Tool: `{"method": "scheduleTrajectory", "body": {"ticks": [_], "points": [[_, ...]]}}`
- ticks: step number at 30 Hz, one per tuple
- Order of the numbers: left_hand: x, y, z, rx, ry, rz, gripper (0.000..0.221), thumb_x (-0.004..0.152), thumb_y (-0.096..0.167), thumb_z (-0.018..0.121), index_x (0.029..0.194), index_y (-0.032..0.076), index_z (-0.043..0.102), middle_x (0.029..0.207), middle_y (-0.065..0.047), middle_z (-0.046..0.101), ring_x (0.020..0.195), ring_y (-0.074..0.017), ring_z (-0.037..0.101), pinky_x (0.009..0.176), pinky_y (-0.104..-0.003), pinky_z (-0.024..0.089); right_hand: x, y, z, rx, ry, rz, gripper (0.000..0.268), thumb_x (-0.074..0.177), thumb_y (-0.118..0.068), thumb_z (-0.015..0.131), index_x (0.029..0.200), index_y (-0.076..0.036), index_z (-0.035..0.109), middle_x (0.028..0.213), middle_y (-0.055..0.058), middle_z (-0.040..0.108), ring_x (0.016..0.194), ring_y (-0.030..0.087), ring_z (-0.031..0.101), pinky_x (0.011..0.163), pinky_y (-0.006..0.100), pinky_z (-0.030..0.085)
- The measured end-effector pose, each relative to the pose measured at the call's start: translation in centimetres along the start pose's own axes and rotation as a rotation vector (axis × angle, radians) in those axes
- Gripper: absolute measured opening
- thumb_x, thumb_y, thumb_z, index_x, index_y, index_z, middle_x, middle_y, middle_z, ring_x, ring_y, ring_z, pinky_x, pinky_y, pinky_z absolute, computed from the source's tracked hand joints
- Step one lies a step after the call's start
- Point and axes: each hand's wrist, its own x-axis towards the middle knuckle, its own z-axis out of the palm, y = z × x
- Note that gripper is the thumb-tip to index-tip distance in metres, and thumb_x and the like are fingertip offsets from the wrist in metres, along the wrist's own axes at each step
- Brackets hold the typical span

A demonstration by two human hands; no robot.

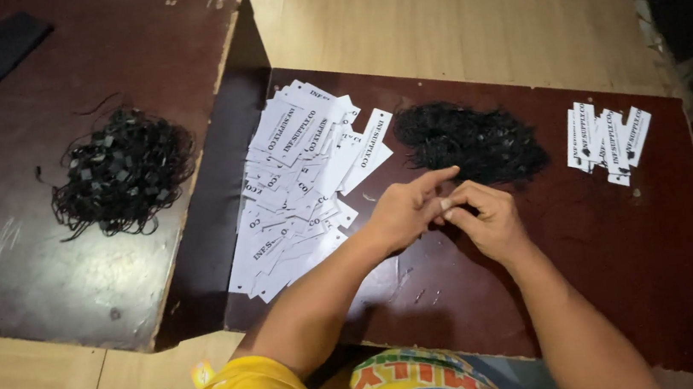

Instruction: Attaching paper labels to black strings by threading the string through a pre-punched hole in each label.

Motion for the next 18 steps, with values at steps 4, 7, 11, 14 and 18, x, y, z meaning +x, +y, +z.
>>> {"method": "scheduleTrajectory", "body": {"ticks": [4,7,11,14,18], "points": [[0.0,-0.4,-0.1,0.070,0.018,0.034,0.042,0.096,0.020,0.065,0.138,0.021,0.062,0.069,-0.005,0.075,0.058,-0.0205,0.072,0.065,-0.031,0.058,0.1,-0.4,0.5,-0.032,-0.004,-0.001,0.002,0.089,-0.005,0.074,0.088,-0.007,0.076,0.080,0.008,0.072,0.074,0.028,0.072,0.070,0.037,0.055],[0.1,-1.2,0.0,0.175,0.024,0.077,0.038,0.098,0.022,0.063,0.136,0.019,0.064,0.072,-0.006,0.076,0.074,-0.0281,0.077,0.074,-0.038,0.060,-0.4,0.8,1.0,-0.072,0.005,0.015,0.003,0.091,-0.005,0.071,0.090,-0.007,0.074,0.080,0.010,0.071,0.075,0.031,0.071,0.070,0.039,0.056],[0.6,-1.3,-0.9,0.283,0.204,0.078,0.028,0.095,0.030,0.067,0.121,0.022,0.071,0.091,-0.006,0.079,0.090,-0.0294,0.077,0.082,-0.039,0.060,-0.6,0.7,1.7,-0.065,0.068,0.079,0.006,0.094,-0.007,0.069,0.089,-0.007,0.071,0.078,0.009,0.070,0.075,0.029,0.071,0.072,0.040,0.055],[1.1,-1.4,-2.2,0.305,0.361,-0.006,0.023,0.093,0.033,0.067,0.114,0.025,0.073,0.093,-0.001,0.078,0.091,-0.0248,0.076,0.082,-0.036,0.060,-0.3,0.1,2.2,-0.033,0.101,0.132,0.009,0.096,-0.006,0.067,0.089,-0.008,0.072,0.073,0.008,0.070,0.073,0.025,0.069,0.073,0.039,0.055],[1.6,-2.7,-3.5,0.491,0.629,0.104,0.020,0.089,0.026,0.072,0.109,0.022,0.074,0.086,-0.002,0.073,0.088,-0.0250,0.074,0.080,-0.036,0.060,-0.7,0.2,2.5,-0.055,0.093,0.156,0.010,0.096,-0.007,0.068,0.088,-0.008,0.072,0.070,0.009,0.070,0.072,0.026,0.068,0.072,0.040,0.054]]}}
